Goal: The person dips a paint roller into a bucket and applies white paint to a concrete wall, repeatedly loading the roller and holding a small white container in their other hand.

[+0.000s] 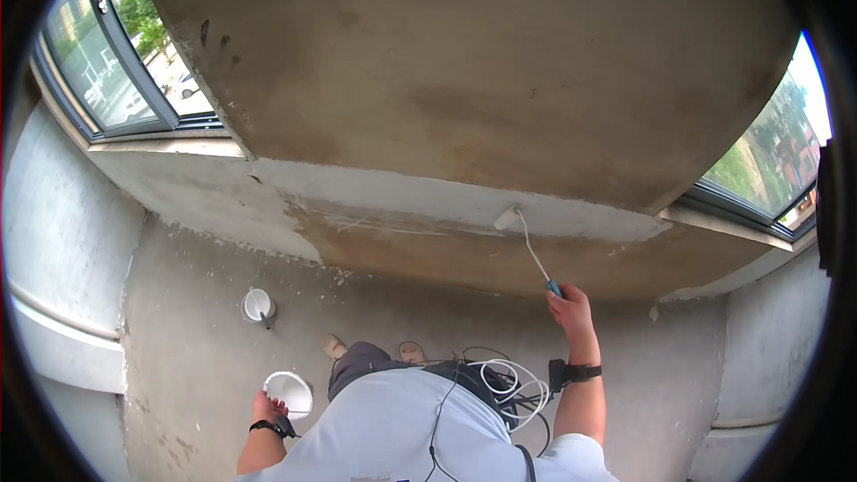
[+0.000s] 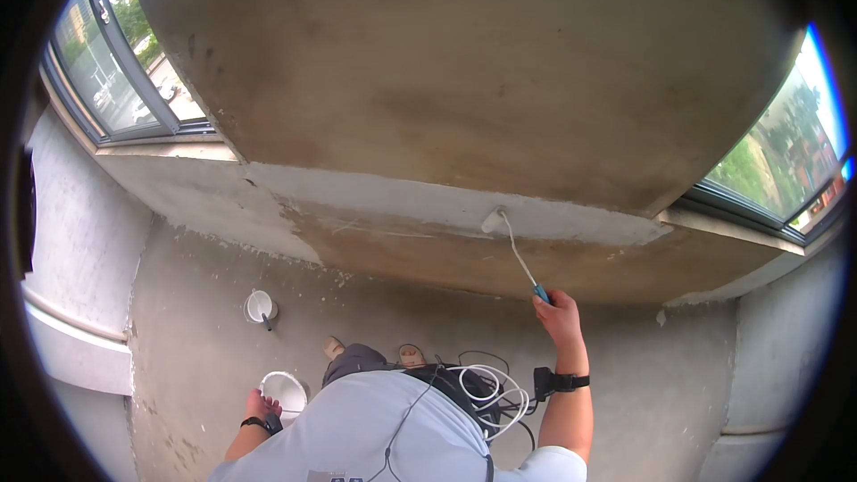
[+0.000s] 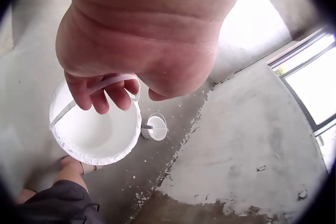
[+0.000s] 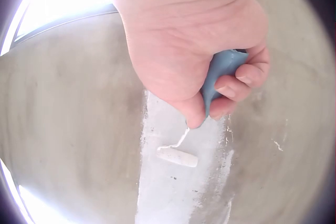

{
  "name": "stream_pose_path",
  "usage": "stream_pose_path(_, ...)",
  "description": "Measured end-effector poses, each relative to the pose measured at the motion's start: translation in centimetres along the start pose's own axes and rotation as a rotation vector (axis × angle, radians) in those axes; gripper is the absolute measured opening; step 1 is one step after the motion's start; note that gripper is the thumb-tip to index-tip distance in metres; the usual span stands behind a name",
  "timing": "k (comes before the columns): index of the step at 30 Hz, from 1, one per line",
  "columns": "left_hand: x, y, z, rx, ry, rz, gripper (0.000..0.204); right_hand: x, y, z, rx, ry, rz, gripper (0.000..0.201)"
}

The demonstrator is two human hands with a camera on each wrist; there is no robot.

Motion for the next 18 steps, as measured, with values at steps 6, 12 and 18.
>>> stream_pose_path(6,-1.1,-1.2,0.8,-0.008,-0.05,-0.003,0.028,1.0,2.5,0.1,-0.024,0.001,0.044,0.022)
stream_pose_path(12,-2.4,-3.5,2.4,-0.063,-0.054,-0.022,0.027,3.2,7.3,1.5,-0.167,-0.039,0.125,0.022)
stream_pose_path(18,-4.2,-6.8,3.7,-0.09,-0.096,-0.103,0.027,5.4,13.5,3.8,-0.385,-0.187,0.16,0.026)
Point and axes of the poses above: each hand's wrist, its own x-axis towards the middle knuckle, its own y-axis out of the palm, z = x × y, the point moved 8 cm from there along x, towards the middle knuckle, and after that the axes turned 13 degrees about y, right-handed, at the moved point
